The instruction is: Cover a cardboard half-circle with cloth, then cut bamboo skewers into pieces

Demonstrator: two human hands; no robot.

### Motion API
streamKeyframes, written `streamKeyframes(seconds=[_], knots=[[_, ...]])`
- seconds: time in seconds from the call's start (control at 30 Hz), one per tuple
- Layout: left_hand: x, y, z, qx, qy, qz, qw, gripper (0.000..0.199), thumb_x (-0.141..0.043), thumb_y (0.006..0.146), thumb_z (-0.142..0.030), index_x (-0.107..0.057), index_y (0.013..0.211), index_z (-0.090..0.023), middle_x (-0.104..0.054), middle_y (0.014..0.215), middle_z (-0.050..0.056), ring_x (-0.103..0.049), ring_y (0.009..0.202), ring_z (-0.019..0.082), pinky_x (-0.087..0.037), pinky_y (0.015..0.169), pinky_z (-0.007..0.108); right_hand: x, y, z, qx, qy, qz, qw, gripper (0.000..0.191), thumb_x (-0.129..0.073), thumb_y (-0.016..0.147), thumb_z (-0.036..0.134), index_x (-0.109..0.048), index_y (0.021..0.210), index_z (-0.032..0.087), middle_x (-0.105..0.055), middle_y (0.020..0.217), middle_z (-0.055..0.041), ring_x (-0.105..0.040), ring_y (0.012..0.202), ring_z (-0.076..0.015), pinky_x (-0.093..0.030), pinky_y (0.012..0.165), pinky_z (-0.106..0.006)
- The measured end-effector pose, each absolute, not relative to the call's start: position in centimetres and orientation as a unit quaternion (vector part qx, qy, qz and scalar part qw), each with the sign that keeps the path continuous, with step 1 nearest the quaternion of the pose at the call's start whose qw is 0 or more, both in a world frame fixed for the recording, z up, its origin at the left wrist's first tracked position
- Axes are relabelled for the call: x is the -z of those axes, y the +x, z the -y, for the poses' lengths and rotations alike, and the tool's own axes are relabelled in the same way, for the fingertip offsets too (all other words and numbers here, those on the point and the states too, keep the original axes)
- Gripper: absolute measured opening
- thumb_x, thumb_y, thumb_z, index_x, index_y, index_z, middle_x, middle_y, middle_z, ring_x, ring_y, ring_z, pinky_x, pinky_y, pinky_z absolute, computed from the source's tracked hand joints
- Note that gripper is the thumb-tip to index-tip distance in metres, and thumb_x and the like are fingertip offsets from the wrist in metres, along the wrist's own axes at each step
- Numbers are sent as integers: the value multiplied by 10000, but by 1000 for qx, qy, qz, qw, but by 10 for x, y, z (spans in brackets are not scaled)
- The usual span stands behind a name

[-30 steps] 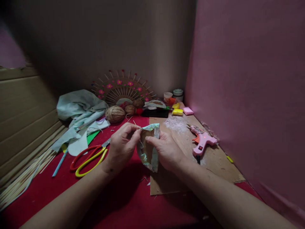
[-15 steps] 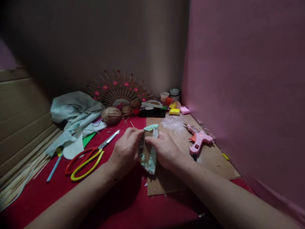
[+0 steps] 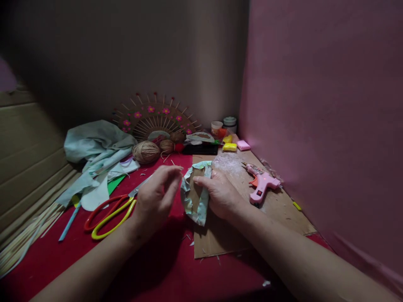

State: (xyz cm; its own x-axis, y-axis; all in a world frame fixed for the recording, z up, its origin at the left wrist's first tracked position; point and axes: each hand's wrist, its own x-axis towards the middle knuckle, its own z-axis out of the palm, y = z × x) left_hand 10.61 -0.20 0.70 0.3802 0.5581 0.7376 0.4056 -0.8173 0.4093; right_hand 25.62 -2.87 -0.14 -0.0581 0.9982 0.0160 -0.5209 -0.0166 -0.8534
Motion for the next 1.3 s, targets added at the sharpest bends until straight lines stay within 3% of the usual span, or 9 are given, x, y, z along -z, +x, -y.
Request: streamKeyframes(seconds=[0.1, 0.23, 0.6, 0.73, 0.83, 0.97, 1.3], knots=[[-14, 105, -7, -491, 740, -362, 283, 78, -591, 820, -212, -620, 849, -146, -625, 789, 28, -584, 715, 137, -479, 669, 256, -1, 255, 30, -642, -332, 357, 592, 122, -680, 656, 160, -632, 766, 181, -654, 716, -13, -585, 654, -147, -451, 700, -305], [-17, 106, -14, -438, 671, -370, 470, 169, -693, 722, -287, -617, 748, -139, -587, 662, -14, -489, 549, 89, -394, 522, 215, -1, 254, 32, -651, -309, 366, 589, 147, -680, 665, 177, -640, 806, 192, -668, 769, -20, -609, 710, -163, -453, 746, -323], [-7, 114, -10, -422, 684, -381, 458, 217, -673, 723, -316, -525, 700, -158, -525, 641, -39, -467, 592, 97, -378, 546, 216, 5, 259, 32, -672, -270, 375, 579, 179, -698, 684, 182, -631, 850, 173, -680, 842, -33, -630, 766, -168, -467, 731, -303], [-11, 111, -12, -419, 677, -344, 497, 285, -739, 670, -309, -557, 830, -160, -574, 722, -28, -522, 650, 110, -425, 602, 228, 3, 259, 32, -685, -256, 376, 569, 196, -678, 714, 168, -636, 905, 174, -681, 823, -30, -630, 742, -158, -476, 723, -304], [-14, 109, -11, -469, 700, -324, 430, 245, -696, 746, -304, -620, 935, -168, -607, 816, -1, -555, 718, 123, -444, 648, 236, 2, 257, 33, -687, -260, 366, 572, 187, -684, 710, 159, -634, 889, 178, -677, 785, -14, -615, 695, -132, -467, 703, -281], [-16, 108, -9, -489, 775, -325, 232, 106, -632, 818, -213, -689, 888, -157, -600, 828, 18, -559, 737, 119, -442, 668, 226, 4, 253, 33, -680, -268, 362, 578, 199, -696, 693, 154, -635, 881, 182, -669, 761, 2, -607, 675, -122, -456, 719, -278], [-11, 108, -8, -431, 853, -286, -68, 166, -518, 888, -173, -662, 891, -91, -599, 795, 79, -557, 747, 179, -467, 686, 295, 5, 247, 35, -679, -275, 363, 575, 167, -674, 691, 140, -612, 842, 176, -630, 693, 25, -580, 618, -123, -439, 669, -285]])
